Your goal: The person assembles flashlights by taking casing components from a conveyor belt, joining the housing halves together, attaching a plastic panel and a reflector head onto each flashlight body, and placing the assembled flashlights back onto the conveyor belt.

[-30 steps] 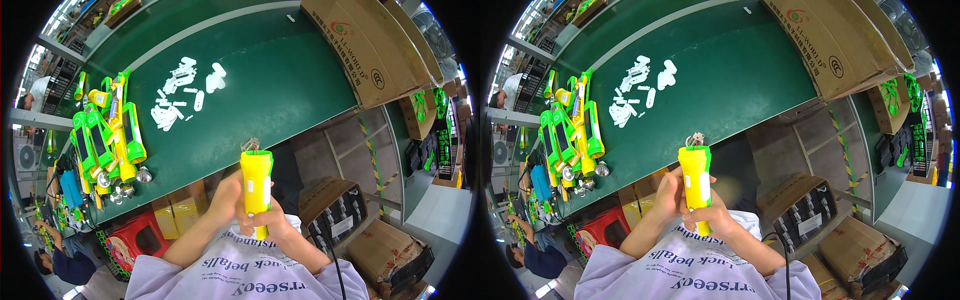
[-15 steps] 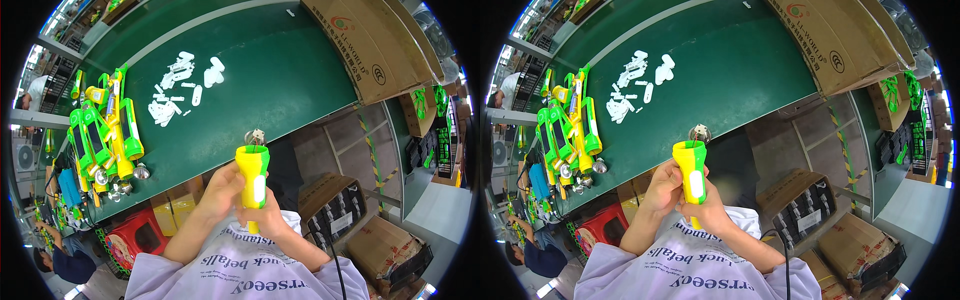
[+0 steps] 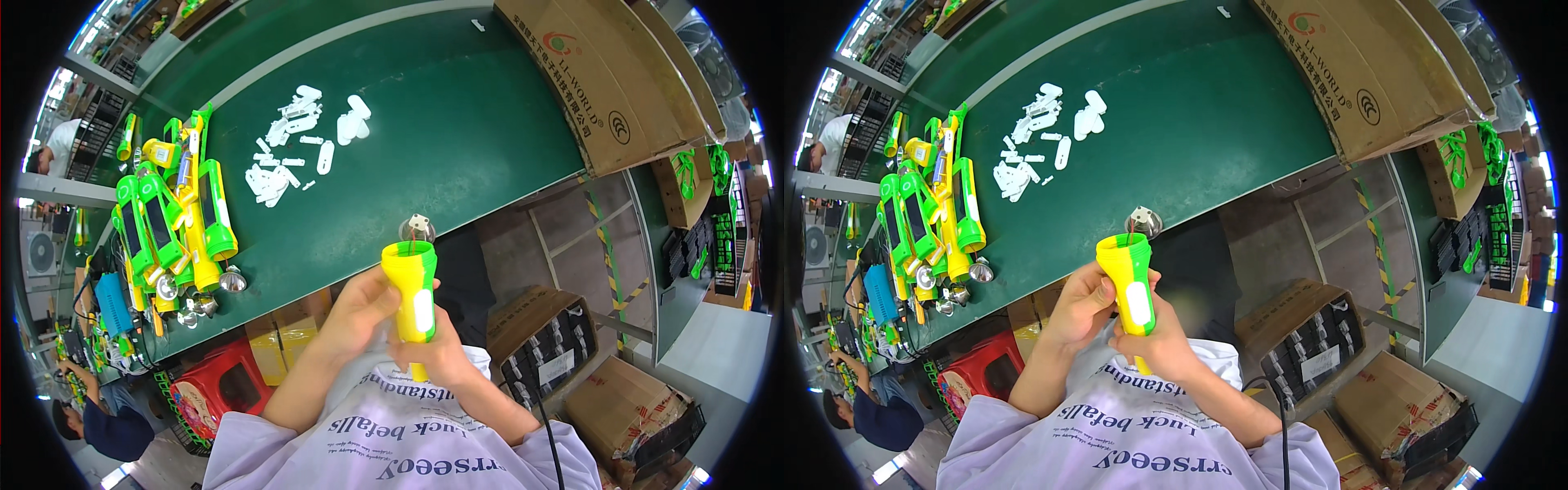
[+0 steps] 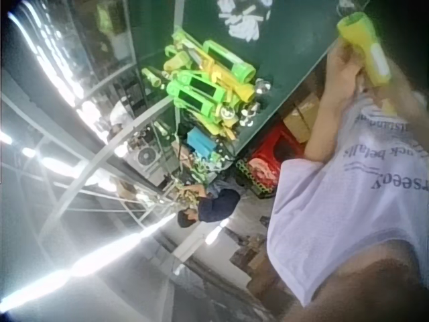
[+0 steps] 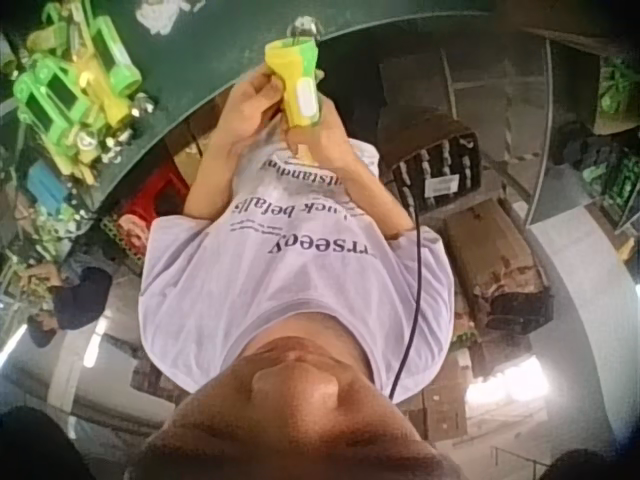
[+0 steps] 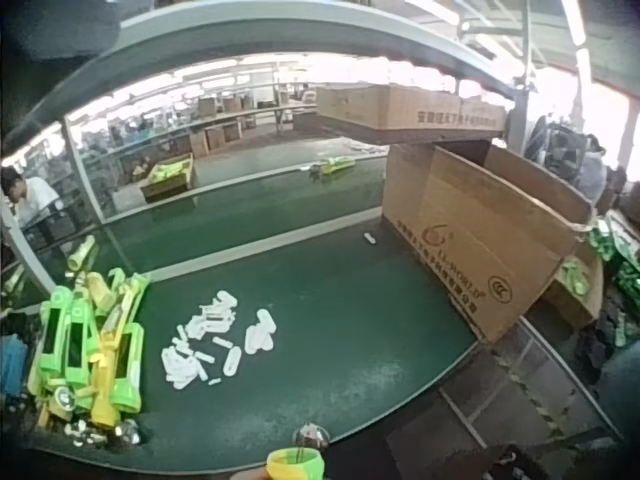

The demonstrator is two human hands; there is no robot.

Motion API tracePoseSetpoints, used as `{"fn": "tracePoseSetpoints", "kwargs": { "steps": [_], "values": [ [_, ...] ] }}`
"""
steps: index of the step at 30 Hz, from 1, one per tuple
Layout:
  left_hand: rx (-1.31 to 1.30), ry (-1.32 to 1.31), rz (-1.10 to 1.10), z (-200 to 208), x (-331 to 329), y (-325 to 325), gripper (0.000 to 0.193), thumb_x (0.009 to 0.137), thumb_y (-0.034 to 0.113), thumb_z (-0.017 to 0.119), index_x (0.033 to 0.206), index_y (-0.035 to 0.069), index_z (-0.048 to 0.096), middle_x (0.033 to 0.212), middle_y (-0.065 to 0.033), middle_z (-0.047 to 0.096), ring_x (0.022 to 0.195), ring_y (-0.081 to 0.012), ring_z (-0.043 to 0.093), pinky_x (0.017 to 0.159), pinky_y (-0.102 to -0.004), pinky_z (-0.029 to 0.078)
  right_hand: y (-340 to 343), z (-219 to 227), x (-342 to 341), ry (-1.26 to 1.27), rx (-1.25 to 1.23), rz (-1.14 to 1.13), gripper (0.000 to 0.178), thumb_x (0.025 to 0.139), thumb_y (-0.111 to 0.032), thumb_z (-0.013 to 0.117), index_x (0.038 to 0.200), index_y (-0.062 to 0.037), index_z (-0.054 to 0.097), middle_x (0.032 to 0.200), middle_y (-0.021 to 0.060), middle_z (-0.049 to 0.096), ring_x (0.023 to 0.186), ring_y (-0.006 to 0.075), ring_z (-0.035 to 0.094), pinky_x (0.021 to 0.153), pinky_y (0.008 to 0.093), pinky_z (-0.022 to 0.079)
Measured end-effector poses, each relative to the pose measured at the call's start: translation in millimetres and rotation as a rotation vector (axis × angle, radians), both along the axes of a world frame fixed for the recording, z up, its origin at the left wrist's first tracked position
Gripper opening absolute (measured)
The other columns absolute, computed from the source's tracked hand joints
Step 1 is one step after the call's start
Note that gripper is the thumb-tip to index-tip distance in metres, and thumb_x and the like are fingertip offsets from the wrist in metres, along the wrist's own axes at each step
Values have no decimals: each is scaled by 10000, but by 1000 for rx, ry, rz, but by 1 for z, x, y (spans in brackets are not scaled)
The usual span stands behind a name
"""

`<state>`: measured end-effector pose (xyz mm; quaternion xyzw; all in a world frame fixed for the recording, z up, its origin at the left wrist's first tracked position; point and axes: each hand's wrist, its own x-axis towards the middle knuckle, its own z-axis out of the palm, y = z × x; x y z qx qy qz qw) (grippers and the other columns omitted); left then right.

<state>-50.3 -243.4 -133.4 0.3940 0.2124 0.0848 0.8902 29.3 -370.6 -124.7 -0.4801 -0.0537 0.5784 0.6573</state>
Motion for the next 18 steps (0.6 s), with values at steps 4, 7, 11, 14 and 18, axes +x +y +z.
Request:
{"fn": "tracePoseSetpoints", "kwargs": {
  "steps": [4, 7, 11, 14, 18],
  "values": [
    [516, 186, 110, 5, -24, 33, 373, 922, 341, 667, 1064, -1, 621, 997, -92, 659, 919, -153, 616, 822, -302, 493, -2, 6, 39, -442, -18, 281, 359, 703, -54, 731, 993, -8, 526, 746, 81, 574, 595, 203, 590, 562, 328, 476],
    [1115, 128, 399, 30, -43, 62, 272, 836, 284, 737, 842, 25, 653, 846, -97, 654, 825, -175, 601, 749, -304, 475, 6, 30, 64, -1185, -257, 579, 427, 680, -195, 795, 1008, -35, 574, 851, 166, 647, 712, 389, 619, 654, 414, 489],
    [1902, -100, 44, 83, -16, 77, 477, 812, 396, 755, 1043, 1, 621, 1059, -161, 635, 860, -278, 616, 825, -364, 487, 36, 45, 78, -1727, -256, 639, 365, 674, -160, 746, 987, -77, 577, 833, 115, 646, 789, 325, 652, 699, 440, 505],
    [1999, -29, -158, 79, -13, 84, 523, 789, 379, 757, 1119, 11, 586, 1097, -163, 621, 843, -335, 635, 792, -414, 515, 65, 70, 80, -2037, -54, 640, 378, 634, -126, 787, 961, -91, 600, 838, 57, 633, 893, 251, 614, 835, 384, 472],
    [1907, 390, -161, 91, -7, 95, 489, 815, 361, 742, 1118, 14, 577, 1006, -140, 621, 819, -354, 666, 696, -423, 528, 101, 93, 97, -2254, 76, 365, 607, 580, -113, 831, 1143, -100, 604, 1003, 70, 608, 1018, 265, 559, 993, 419, 406]
  ]
}}
